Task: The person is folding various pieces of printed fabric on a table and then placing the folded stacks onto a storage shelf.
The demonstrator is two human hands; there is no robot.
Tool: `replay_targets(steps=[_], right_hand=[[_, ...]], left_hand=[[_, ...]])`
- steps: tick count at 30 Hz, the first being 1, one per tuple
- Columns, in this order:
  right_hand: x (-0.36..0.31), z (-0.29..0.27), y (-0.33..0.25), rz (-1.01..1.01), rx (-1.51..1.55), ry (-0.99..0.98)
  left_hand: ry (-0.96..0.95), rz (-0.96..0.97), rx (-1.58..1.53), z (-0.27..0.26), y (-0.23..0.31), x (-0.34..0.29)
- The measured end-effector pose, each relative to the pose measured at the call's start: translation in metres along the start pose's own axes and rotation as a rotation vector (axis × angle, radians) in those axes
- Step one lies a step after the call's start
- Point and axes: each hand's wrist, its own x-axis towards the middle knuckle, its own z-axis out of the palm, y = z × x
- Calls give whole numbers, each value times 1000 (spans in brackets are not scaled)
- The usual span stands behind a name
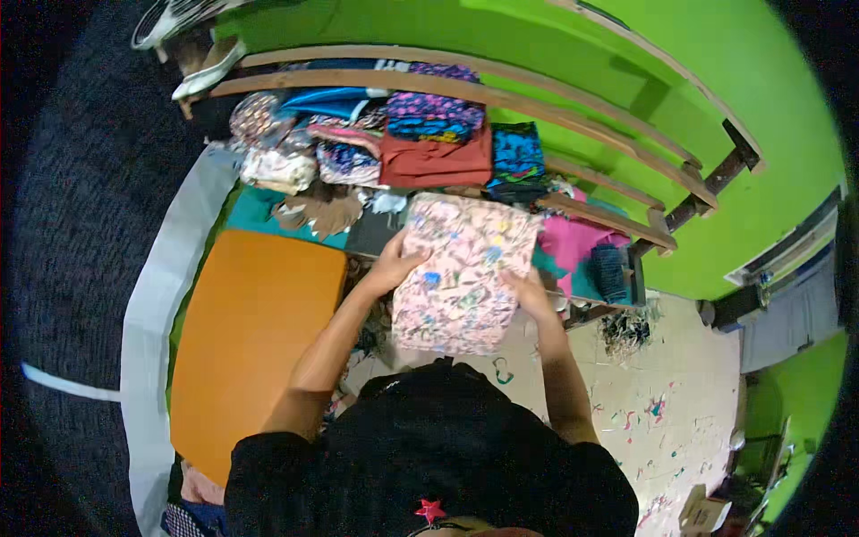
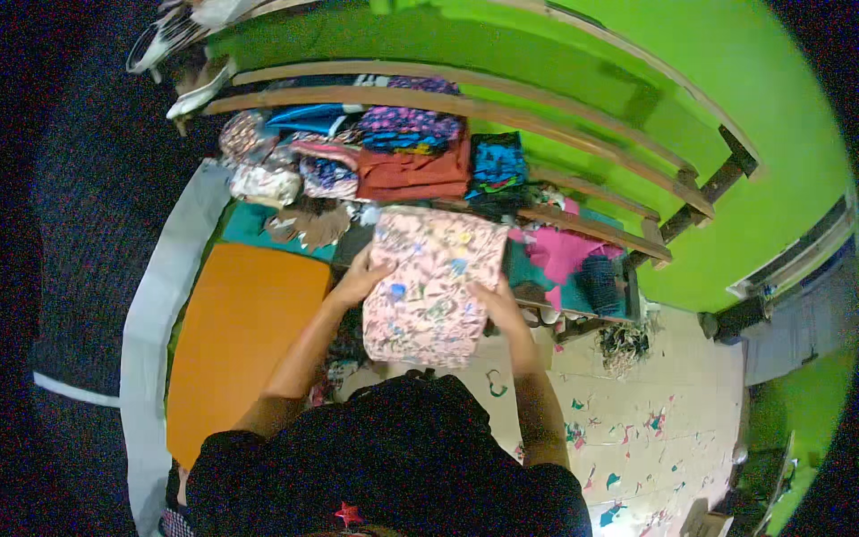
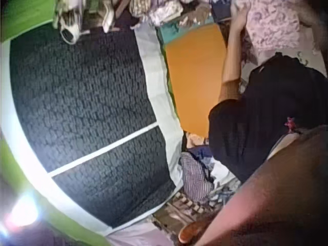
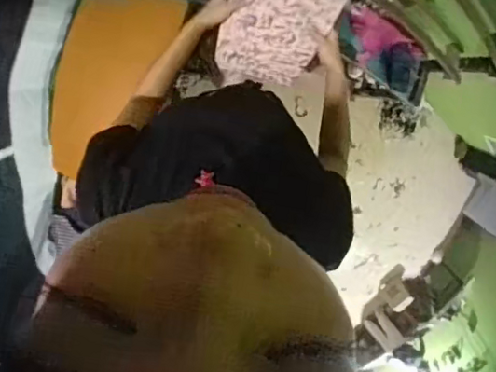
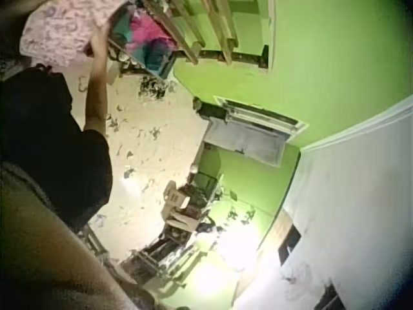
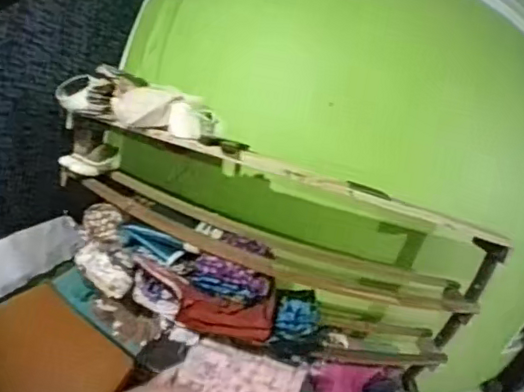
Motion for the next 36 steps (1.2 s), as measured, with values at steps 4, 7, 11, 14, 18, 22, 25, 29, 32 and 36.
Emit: replay_targets(steps=[4, 7, 11, 14, 18, 22, 25, 29, 32, 36], right_hand=[[95, -90, 3, 4, 312, 189], [109, -105, -26, 63, 375, 104], [109, -113, -49, -216, 6, 133], [103, -123, -68, -329, -268, 55], [102, -116, -124, -521, -515, 66], [114, -107, -142, -756, -915, 254], [137, -105, -111, -1123, -1182, 504], [159, -113, -45, -832, -1268, 577], [173, -119, -3, -437, -143, 486], [191, -155, 33, -676, -34, 399]], left_hand=[[-206, -257, -510, 37, -10, 114], [-277, -486, -716, 51, -19, 153], [-326, -377, -443, 57, -27, 192], [-407, -130, 12, 62, -17, 223], [-444, 101, 68, 60, 25, 245], [-443, 974, 672, 59, 63, 268], [-225, 1234, 861, 44, 14, 279], [-320, 909, 834, 38, -36, 270], [-184, 861, 975, 43, -69, 260], [-48, 900, 1074, 59, -48, 261]])
